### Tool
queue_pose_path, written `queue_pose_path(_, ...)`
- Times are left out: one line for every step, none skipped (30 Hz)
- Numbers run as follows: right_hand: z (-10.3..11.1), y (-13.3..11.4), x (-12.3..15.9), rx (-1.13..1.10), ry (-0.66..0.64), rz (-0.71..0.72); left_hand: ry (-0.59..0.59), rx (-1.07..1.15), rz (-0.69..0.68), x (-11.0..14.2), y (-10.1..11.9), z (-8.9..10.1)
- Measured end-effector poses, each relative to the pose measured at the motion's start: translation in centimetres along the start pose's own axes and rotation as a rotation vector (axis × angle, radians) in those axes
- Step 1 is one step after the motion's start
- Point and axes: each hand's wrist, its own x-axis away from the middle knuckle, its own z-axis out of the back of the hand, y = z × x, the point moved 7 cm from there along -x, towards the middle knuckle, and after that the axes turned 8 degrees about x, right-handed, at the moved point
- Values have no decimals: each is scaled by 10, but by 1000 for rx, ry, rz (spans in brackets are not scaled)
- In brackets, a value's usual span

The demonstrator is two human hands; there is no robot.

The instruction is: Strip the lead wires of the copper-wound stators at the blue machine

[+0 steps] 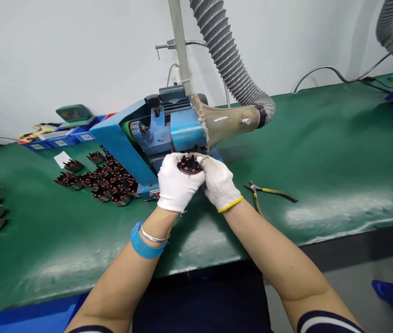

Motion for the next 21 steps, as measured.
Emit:
queue_pose_path(0,0,0,-5,-5,-3,6,-4,-22,0,-1,0)
queue_pose_path(0,1,1,-11,-4,-11,14,-7,-39,1,-1,0)
queue_pose_path(0,2,1,-13,2,-19,21,-11,-52,1,-2,0)
queue_pose_path(0,3,1,-9,7,-25,28,-15,-61,1,-2,0)
queue_pose_path(1,4,0,-2,11,-27,33,-20,-69,2,-2,0)
queue_pose_path(1,4,0,5,11,-24,38,-29,-79,3,-1,0)
queue_pose_path(1,4,0,8,8,-19,46,-41,-90,3,0,0)
queue_pose_path(1,5,-1,-1,9,-16,53,-53,-99,4,2,1)
queue_pose_path(2,5,-1,-17,13,-18,57,-61,-103,4,3,1)
queue_pose_path(2,5,-1,-32,19,-23,56,-63,-97,4,3,2)
queue_pose_path(2,6,-1,-43,28,-28,51,-56,-81,3,3,1)
queue_pose_path(3,6,-1,-46,33,-32,42,-44,-63,2,2,1)
queue_pose_path(3,6,-2,-42,36,-32,32,-30,-46,1,1,1)
queue_pose_path(2,5,-2,-36,36,-27,23,-17,-36,0,0,0)
queue_pose_path(2,5,-2,-30,35,-20,17,-6,-33,-1,0,0)
queue_pose_path(2,4,-2,-25,35,-15,15,1,-34,-1,0,-1)
queue_pose_path(2,4,-1,-22,38,-14,14,4,-35,-1,-1,-1)
queue_pose_path(2,4,0,-23,43,-16,15,9,-37,0,-2,-1)
queue_pose_path(2,3,2,-26,47,-20,18,17,-45,3,-3,-1)
queue_pose_path(2,3,5,-27,50,-22,19,29,-66,6,-4,0)
queue_pose_path(2,1,9,-19,49,-21,20,51,-99,11,-5,2)
